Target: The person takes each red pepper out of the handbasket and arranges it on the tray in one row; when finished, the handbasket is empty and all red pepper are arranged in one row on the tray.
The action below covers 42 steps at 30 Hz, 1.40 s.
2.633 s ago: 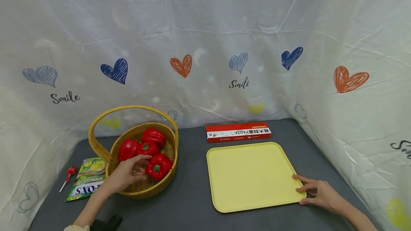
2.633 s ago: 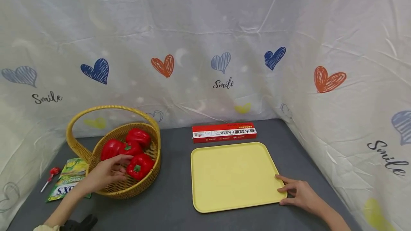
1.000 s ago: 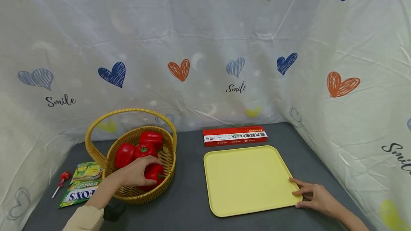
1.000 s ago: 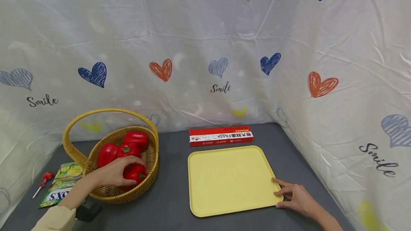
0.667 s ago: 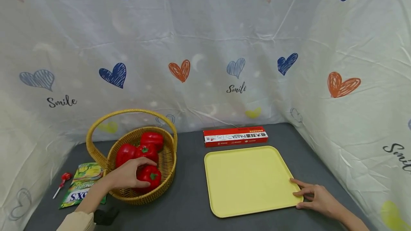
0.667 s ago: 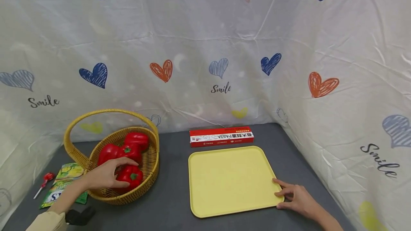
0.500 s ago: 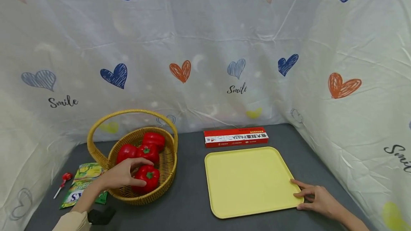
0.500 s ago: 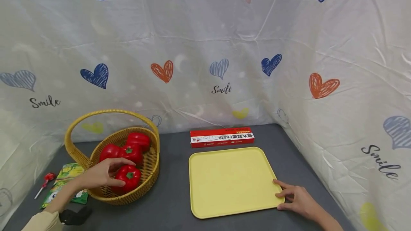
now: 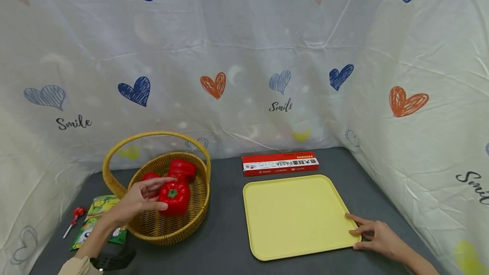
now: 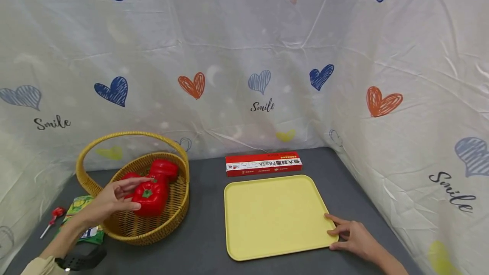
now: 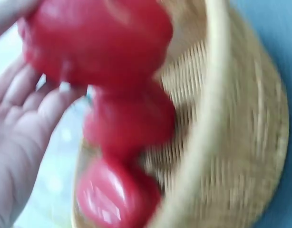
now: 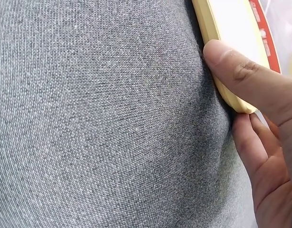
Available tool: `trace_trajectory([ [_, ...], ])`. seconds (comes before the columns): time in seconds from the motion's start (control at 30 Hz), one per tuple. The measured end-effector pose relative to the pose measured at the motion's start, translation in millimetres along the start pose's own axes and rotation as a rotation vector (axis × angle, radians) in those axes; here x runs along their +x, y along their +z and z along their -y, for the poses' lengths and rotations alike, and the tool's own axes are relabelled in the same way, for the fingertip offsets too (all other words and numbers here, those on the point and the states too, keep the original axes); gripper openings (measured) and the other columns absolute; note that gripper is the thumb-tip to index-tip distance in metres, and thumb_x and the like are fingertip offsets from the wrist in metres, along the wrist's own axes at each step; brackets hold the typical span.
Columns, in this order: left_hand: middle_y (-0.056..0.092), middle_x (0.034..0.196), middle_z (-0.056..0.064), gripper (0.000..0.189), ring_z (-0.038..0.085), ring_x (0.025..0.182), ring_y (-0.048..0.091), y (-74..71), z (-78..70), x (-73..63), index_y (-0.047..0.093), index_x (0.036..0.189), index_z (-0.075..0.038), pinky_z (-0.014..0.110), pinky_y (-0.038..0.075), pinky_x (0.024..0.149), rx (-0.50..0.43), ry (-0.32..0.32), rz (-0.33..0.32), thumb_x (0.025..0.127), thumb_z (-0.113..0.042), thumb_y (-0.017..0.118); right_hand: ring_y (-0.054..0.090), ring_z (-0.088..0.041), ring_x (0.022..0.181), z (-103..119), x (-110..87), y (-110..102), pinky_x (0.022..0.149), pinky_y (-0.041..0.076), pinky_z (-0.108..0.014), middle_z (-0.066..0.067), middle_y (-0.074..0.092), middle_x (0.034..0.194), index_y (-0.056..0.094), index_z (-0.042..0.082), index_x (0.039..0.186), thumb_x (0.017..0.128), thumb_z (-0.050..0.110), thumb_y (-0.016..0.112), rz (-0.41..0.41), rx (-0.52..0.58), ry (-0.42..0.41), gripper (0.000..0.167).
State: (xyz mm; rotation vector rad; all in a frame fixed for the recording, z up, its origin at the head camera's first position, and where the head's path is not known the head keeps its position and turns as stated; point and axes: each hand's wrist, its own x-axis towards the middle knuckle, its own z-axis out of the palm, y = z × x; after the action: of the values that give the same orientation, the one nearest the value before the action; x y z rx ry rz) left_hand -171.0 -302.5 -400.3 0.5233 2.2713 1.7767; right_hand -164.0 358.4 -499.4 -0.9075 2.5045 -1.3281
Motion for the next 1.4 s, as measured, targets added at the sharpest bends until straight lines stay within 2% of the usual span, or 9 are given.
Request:
trace_trajectory([
  [0.03,0.056,0.130,-0.009,0.056,0.003,0.113,0.058,5.2,-4.6,0.8,0.044,0.140,0.003,0.021,0.050,0.088,-0.021,0.007,-0.013,0.088,0.000,0.065,0.041,0.013,0.116,-0.2,0.1,-0.5,0.076,0.053,-0.015,0.026,0.041,0.134,0.074,0.000,0.104,0.076,0.012,0.079,0.002,0.000,0.004,0.030],
  [0.07,0.056,0.130,-0.008,0.056,0.007,0.112,0.059,11.4,-9.5,1.8,0.043,0.141,0.003,0.022,0.050,0.090,-0.039,0.014,-0.025,0.088,0.000,0.065,0.041,0.013,0.115,-0.5,0.0,-0.9,0.076,0.053,-0.015,0.026,0.041,0.134,0.074,0.001,0.103,0.076,0.012,0.079,0.003,-0.001,0.007,0.030],
  [0.2,0.055,0.133,0.000,0.058,0.015,0.112,0.061,42.1,-30.7,10.3,0.043,0.141,0.002,0.031,0.053,0.088,-0.119,0.016,-0.053,0.088,0.000,0.065,0.046,0.011,0.112,-0.9,0.0,-3.1,0.075,0.053,-0.015,0.025,0.041,0.133,0.075,0.003,0.101,0.075,0.013,0.080,0.003,-0.007,0.011,0.028],
  [0.4,0.050,0.138,0.016,0.062,0.022,0.114,0.059,92.6,-48.0,38.1,0.046,0.139,0.000,0.034,0.053,0.089,-0.209,0.000,-0.089,0.083,-0.004,0.073,0.051,0.009,0.108,-1.2,-0.4,-5.6,0.073,0.054,-0.015,0.024,0.044,0.132,0.076,0.006,0.096,0.073,0.015,0.081,-0.018,-0.041,0.005,0.025],
  [0.6,0.052,0.136,0.019,0.065,0.025,0.119,0.055,145.2,-33.9,77.9,0.049,0.136,0.001,0.034,0.050,0.093,-0.311,0.061,-0.087,0.078,-0.001,0.077,0.051,0.009,0.108,-1.6,-0.8,-6.4,0.071,0.055,-0.017,0.022,0.045,0.130,0.076,0.010,0.090,0.072,0.019,0.082,-0.029,-0.058,0.003,0.021],
  [0.83,0.059,0.127,0.015,0.060,0.023,0.113,0.057,196.0,-6.3,125.5,0.055,0.131,-0.002,0.035,0.050,0.093,-0.314,0.089,-0.079,0.076,-0.004,0.080,0.051,0.008,0.108,-4.2,-0.9,-2.9,0.068,0.055,-0.016,0.018,0.048,0.131,0.071,0.015,0.080,0.069,0.020,0.083,-0.064,-0.100,-0.055,0.017],
  [0.97,0.059,0.128,0.011,0.058,0.021,0.116,0.055,213.0,7.2,151.0,0.056,0.131,-0.003,0.038,0.048,0.096,-0.313,0.103,-0.047,0.077,-0.004,0.080,0.051,0.008,0.109,-5.0,0.2,-1.6,0.068,0.054,-0.015,0.015,0.050,0.131,0.070,0.017,0.078,0.069,0.023,0.083,-0.073,-0.120,-0.065,0.017],
  [1.17,0.057,0.132,0.012,0.058,0.021,0.116,0.055,228.0,21.2,182.8,0.054,0.134,-0.001,0.036,0.050,0.094,-0.328,0.105,0.024,0.080,0.000,0.075,0.050,0.008,0.109,-6.0,-0.9,-2.3,0.068,0.055,-0.016,0.011,0.050,0.132,0.069,0.017,0.077,0.070,0.026,0.082,-0.062,-0.114,-0.041,0.018],
  [1.4,0.057,0.132,0.013,0.058,0.023,0.116,0.057,249.0,25.3,215.6,0.053,0.135,0.000,0.036,0.051,0.093,-0.329,0.106,0.026,0.080,0.001,0.074,0.046,0.008,0.112,-4.7,-0.8,-2.4,0.070,0.055,-0.018,0.004,0.050,0.133,0.068,0.016,0.077,0.072,0.027,0.082,-0.053,-0.088,-0.027,0.019],
])
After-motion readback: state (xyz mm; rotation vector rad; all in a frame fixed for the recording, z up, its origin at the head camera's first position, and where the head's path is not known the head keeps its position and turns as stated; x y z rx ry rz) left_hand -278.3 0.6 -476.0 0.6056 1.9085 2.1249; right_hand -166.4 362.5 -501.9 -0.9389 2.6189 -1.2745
